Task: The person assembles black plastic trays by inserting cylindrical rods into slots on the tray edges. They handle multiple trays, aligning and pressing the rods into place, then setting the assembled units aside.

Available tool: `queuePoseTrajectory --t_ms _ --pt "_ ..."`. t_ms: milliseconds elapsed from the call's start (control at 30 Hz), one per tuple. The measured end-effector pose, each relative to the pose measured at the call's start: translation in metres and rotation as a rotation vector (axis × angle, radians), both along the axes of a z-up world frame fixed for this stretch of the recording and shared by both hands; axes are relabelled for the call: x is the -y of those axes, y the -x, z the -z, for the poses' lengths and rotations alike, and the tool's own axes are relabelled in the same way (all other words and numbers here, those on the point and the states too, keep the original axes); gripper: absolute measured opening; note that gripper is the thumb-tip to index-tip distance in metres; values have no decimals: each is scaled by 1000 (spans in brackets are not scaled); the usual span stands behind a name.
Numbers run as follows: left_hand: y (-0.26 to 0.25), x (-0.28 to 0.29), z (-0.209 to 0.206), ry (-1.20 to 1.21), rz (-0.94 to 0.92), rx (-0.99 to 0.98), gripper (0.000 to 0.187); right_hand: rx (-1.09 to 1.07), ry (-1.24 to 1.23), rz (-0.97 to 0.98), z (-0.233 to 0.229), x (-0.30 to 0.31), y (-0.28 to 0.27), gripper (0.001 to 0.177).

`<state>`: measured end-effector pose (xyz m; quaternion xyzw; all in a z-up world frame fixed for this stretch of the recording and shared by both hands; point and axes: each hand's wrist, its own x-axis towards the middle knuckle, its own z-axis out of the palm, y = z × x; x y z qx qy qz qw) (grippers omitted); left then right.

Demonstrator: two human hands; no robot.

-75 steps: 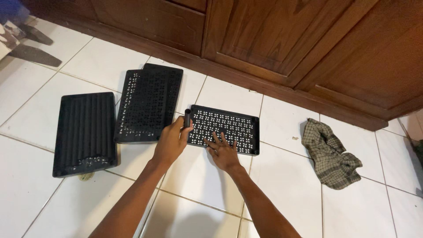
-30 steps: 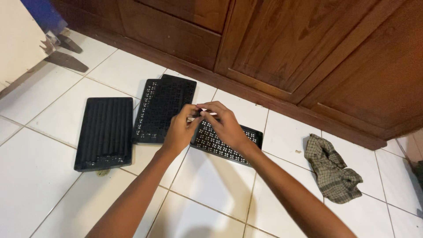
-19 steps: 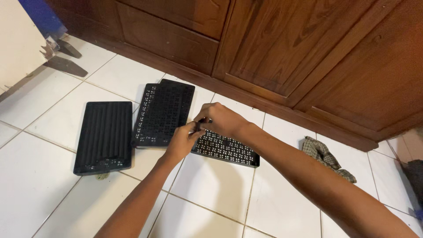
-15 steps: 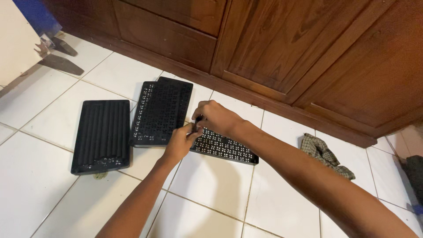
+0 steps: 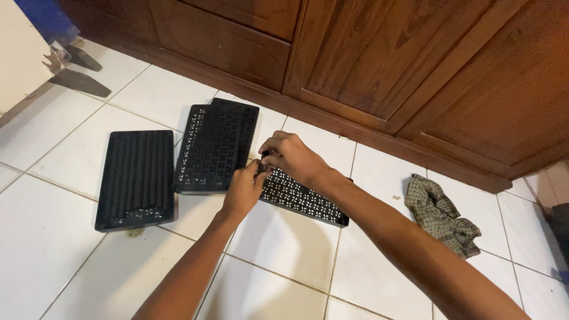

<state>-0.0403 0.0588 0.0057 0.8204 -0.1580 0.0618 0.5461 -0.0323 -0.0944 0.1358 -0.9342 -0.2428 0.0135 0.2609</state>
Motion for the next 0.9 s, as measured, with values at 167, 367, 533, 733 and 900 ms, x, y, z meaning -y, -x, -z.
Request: queuePoseTrajectory --t_ms 167,367,533,733,900 --pt "4 2 0 -44 -20 50 15 -46 -204 -19 30 9 7 45" --pt "5 0 -3 -30 82 13 23 -103 -89 52 119 49 19 53" --pt "1 1 -20 93 220 -14 23 -237 108 111 213 83 35 54" --pt "-10 8 -41 222 312 -93 31 -155 429 180 256 110 44 48" --pt "-21 25 -35 291 388 -189 50 -93 585 100 241 114 44 43"
